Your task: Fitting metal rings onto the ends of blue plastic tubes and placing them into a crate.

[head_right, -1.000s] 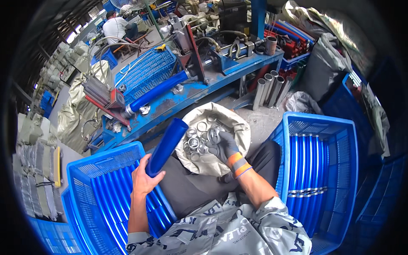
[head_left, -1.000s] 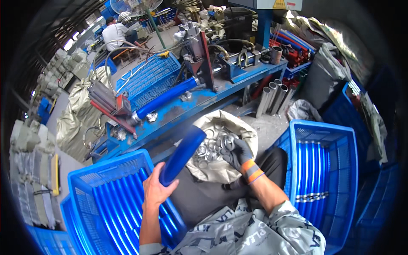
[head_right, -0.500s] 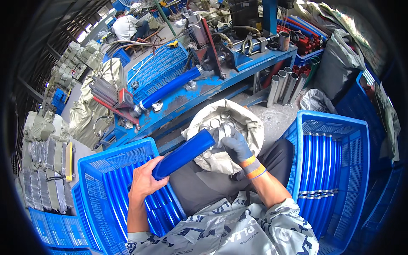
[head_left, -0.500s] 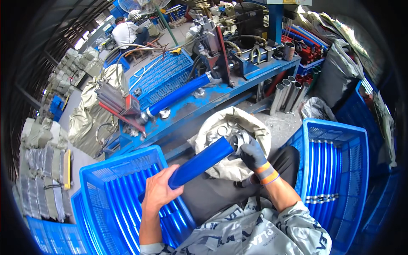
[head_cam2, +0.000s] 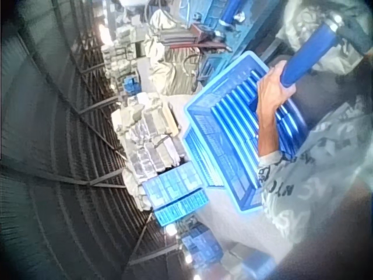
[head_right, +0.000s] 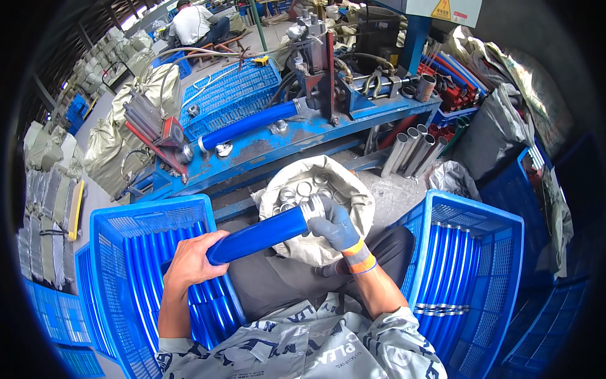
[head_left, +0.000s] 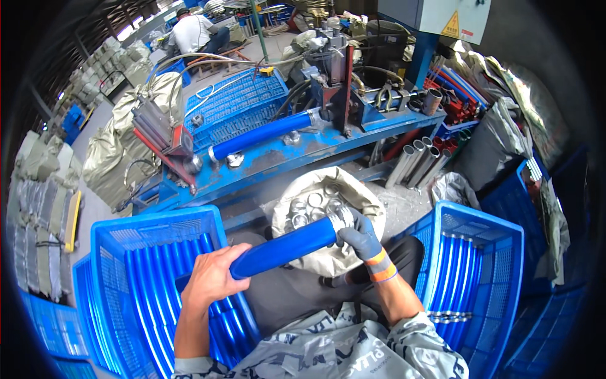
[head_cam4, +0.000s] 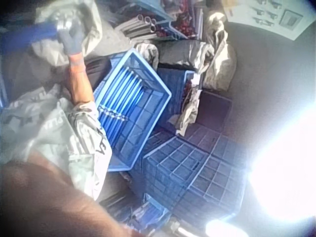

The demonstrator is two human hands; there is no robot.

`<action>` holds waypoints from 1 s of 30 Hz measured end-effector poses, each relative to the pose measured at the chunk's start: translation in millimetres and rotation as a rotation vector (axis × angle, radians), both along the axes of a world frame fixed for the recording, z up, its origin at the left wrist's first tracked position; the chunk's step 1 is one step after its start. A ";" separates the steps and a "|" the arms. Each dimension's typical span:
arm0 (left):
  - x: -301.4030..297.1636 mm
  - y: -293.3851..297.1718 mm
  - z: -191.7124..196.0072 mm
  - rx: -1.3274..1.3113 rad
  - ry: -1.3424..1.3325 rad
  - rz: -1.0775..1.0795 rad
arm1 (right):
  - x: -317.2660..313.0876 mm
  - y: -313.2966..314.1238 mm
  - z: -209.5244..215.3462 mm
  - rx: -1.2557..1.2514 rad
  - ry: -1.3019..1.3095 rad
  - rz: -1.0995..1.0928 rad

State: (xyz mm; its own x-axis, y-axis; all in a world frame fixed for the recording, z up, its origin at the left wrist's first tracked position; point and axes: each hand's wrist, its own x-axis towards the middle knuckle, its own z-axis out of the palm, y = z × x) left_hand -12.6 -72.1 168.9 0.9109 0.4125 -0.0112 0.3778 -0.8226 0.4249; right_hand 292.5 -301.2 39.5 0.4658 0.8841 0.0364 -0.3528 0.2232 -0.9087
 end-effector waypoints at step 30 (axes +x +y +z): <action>6.9 -18.5 -94.1 -1.256 -1.207 0.312 | -0.6 -9.3 -36.9 0.483 0.708 0.094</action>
